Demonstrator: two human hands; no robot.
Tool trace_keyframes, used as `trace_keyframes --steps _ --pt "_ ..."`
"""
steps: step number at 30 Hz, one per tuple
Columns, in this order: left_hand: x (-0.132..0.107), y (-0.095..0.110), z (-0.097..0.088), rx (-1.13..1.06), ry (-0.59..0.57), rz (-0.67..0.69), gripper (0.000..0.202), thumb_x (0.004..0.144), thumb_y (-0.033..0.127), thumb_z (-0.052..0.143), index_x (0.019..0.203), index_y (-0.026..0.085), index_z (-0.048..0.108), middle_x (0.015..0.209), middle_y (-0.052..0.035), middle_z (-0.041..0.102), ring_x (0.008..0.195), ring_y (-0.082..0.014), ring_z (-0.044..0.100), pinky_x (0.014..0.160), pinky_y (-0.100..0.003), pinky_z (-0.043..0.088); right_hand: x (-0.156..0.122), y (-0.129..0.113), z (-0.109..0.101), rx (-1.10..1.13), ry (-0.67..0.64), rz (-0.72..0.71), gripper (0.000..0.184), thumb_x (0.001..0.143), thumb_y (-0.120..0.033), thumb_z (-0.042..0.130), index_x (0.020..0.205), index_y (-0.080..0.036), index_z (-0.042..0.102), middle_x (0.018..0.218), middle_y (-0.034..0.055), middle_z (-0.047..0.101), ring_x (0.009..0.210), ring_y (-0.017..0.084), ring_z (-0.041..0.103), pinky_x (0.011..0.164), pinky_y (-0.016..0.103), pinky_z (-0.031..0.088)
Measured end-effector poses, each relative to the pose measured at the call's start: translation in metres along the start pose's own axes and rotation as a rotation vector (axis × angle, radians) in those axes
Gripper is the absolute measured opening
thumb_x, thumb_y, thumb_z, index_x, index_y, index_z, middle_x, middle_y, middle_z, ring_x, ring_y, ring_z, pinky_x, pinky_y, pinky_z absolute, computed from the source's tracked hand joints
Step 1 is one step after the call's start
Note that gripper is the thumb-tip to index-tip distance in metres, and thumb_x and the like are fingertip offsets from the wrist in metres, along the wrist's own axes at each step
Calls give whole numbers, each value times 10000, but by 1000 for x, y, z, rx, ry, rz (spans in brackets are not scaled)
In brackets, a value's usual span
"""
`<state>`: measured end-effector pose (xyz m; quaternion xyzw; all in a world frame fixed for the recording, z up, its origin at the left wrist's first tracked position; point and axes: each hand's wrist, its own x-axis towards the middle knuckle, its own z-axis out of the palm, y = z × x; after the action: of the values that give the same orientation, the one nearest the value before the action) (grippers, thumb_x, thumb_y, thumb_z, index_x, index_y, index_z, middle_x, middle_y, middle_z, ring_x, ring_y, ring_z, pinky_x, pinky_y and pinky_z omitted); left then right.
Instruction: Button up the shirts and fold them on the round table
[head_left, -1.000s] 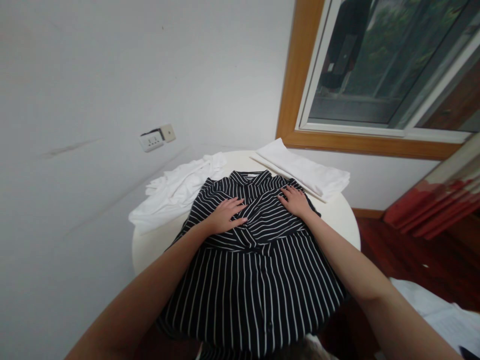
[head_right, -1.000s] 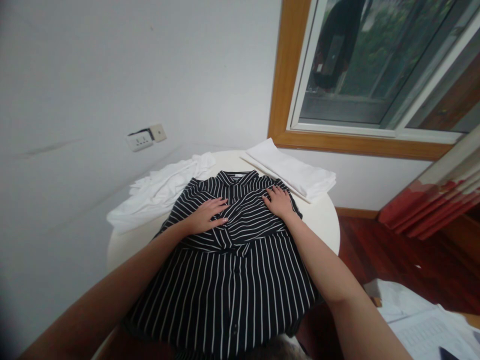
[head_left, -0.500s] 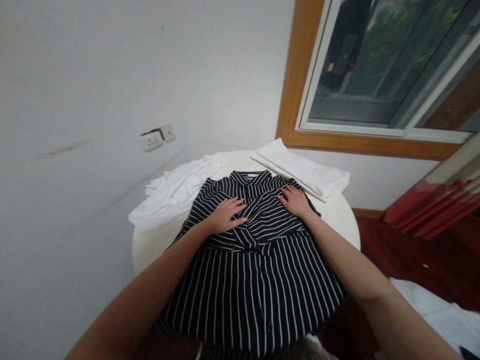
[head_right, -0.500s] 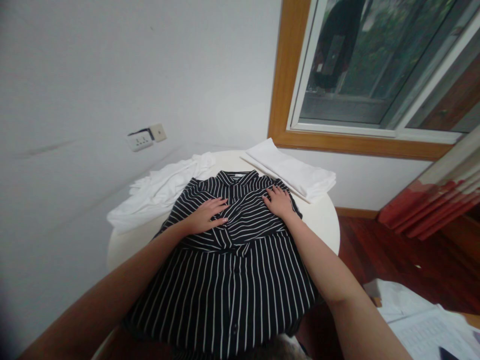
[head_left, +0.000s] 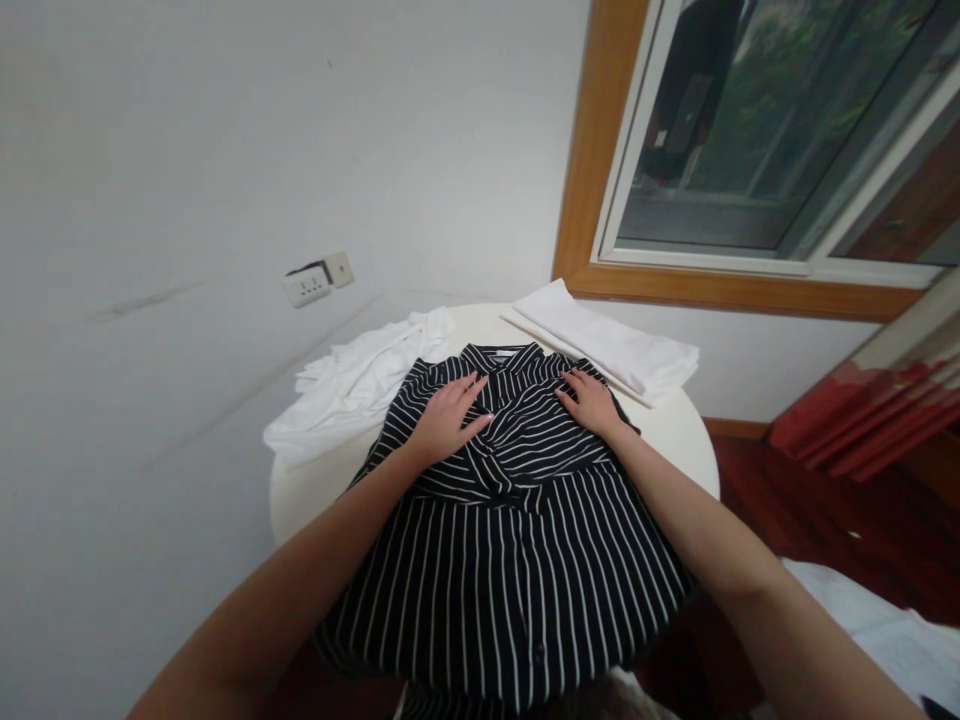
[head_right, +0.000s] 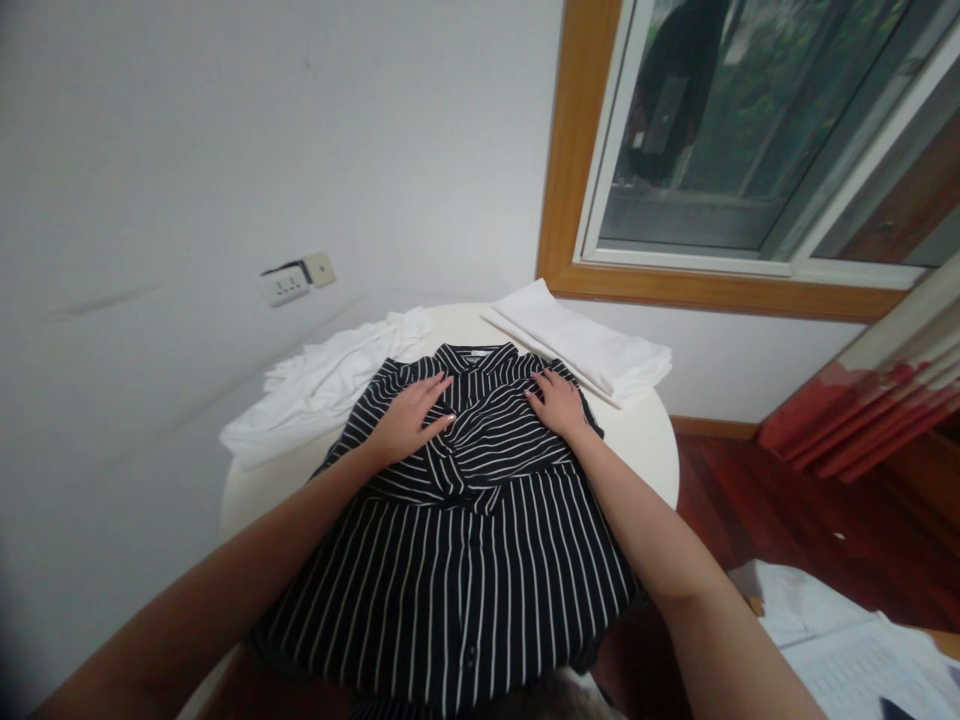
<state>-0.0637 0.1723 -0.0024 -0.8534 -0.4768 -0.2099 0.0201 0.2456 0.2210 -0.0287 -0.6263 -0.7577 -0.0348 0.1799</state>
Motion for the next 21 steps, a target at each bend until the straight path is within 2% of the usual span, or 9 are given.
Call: trace_keyframes --steps 2,4,7,10,14,21 --pt "13 -10 -6 54 92 -48 538 932 489 352 1405 236 398 1461 -74 406 1333 -255 353 1120 -441 263 7 -1 -7 36 93 4 515 957 -461 321 1375 -199 468 1417 94 464 1280 247 420 1052 399 330" --pt "31 -26 -11 92 91 -86 451 924 413 381 1303 209 519 1356 -90 510 1263 -262 423 1091 -437 306 20 -1 -13 53 125 -1 473 958 -394 325 1336 -179 514 1327 105 545 1209 251 477 1031 374 349" --pt "59 -53 -12 165 11 -172 392 893 329 433 1218 168 582 1218 -106 598 1159 -263 497 1025 -409 379 46 -3 -17 39 59 3 402 938 -296 372 1260 -176 580 1221 107 610 1129 239 532 995 326 375" --pt "80 -72 -7 251 -69 -267 373 881 294 456 1193 147 596 1180 -120 619 1131 -268 517 987 -384 401 72 -5 -16 45 -74 73 370 930 -262 394 1224 -171 599 1253 113 589 1112 222 555 941 288 406" --pt "97 -82 3 260 -172 -369 386 908 369 422 1158 147 615 1162 -143 636 1140 -290 525 956 -384 414 99 -9 -10 81 -222 159 381 942 -372 406 1146 -153 642 1237 127 608 1113 223 571 917 274 417" --pt "121 -88 16 206 -253 -516 515 915 529 349 1120 145 625 1188 -153 631 1081 -259 597 868 -321 462 129 -19 0 89 -284 302 659 904 -632 319 1077 -102 669 1176 203 635 1087 310 596 886 383 452"
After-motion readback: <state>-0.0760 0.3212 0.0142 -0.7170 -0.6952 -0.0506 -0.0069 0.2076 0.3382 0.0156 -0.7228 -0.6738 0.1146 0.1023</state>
